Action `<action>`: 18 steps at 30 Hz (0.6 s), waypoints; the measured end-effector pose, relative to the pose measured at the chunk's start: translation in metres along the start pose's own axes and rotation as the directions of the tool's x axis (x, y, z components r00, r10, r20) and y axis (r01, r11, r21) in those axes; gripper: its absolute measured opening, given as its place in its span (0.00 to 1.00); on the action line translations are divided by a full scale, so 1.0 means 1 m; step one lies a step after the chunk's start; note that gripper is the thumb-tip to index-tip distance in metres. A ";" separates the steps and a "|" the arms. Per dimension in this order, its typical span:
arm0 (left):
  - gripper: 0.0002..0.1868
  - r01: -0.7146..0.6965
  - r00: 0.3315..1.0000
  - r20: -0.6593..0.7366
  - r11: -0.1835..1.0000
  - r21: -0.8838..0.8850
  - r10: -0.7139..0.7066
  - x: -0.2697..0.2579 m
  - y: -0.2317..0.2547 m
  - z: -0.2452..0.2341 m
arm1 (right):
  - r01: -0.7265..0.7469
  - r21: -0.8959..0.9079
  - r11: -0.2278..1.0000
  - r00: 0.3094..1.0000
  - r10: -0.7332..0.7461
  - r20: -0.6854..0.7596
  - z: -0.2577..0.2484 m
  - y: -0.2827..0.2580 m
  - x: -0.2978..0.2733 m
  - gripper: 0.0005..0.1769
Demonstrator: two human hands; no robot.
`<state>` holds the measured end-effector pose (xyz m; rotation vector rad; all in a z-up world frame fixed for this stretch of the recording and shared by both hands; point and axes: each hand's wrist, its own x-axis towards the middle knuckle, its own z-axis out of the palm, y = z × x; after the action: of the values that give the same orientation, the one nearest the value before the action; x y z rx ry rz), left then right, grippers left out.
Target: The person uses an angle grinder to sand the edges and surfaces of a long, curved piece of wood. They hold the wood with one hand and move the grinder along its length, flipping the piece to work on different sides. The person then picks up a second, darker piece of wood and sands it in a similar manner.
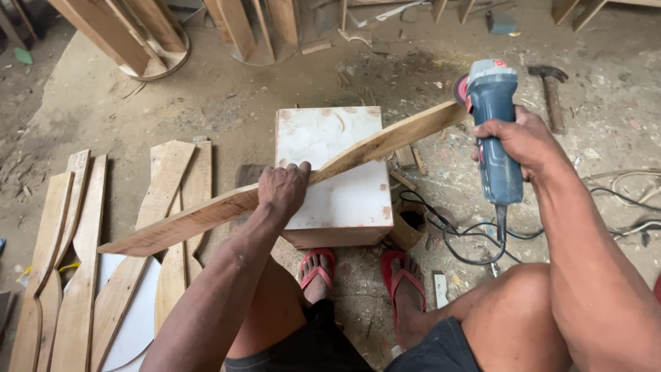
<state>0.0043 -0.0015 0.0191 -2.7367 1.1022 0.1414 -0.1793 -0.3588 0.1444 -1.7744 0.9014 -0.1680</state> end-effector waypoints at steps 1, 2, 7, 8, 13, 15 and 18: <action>0.05 0.006 1.000 0.000 1.000 -0.004 -0.006 -0.001 0.001 -0.003 | 0.003 -0.005 1.000 1.000 -0.003 0.005 0.005 -0.001 -0.002 0.32; 0.05 0.011 1.000 -0.021 0.999 -0.032 -0.012 -0.003 0.002 -0.006 | 0.016 0.006 1.000 0.999 -0.016 0.043 0.011 -0.002 -0.005 0.33; 0.05 0.013 1.000 -0.022 0.997 -0.078 -0.014 -0.005 0.000 -0.008 | 0.063 -0.068 0.996 0.990 -0.054 0.132 0.044 -0.025 -0.037 0.34; 0.05 -0.003 0.999 -0.035 0.998 -0.062 0.001 -0.005 0.000 -0.007 | 0.069 -0.066 0.995 0.986 -0.058 0.155 0.050 -0.028 -0.042 0.33; 0.06 -0.020 0.994 -0.104 0.998 -0.067 0.013 0.002 -0.001 0.008 | 0.078 -0.055 0.995 0.973 -0.064 0.222 0.075 -0.036 -0.062 0.34; 0.08 -0.024 0.987 -0.160 0.998 -0.052 0.016 0.005 -0.001 0.011 | 0.090 -0.079 0.993 0.968 -0.068 0.243 0.085 -0.044 -0.072 0.32; 0.09 -0.026 0.981 -0.191 0.997 -0.072 0.012 0.008 -0.001 0.017 | 0.108 -0.193 0.975 0.963 -0.054 0.263 0.101 -0.053 -0.082 0.36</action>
<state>0.0101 -0.0025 0.0009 -2.8549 1.1935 -0.0815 -0.1588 -0.2227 0.1741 -1.9731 0.6783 0.1053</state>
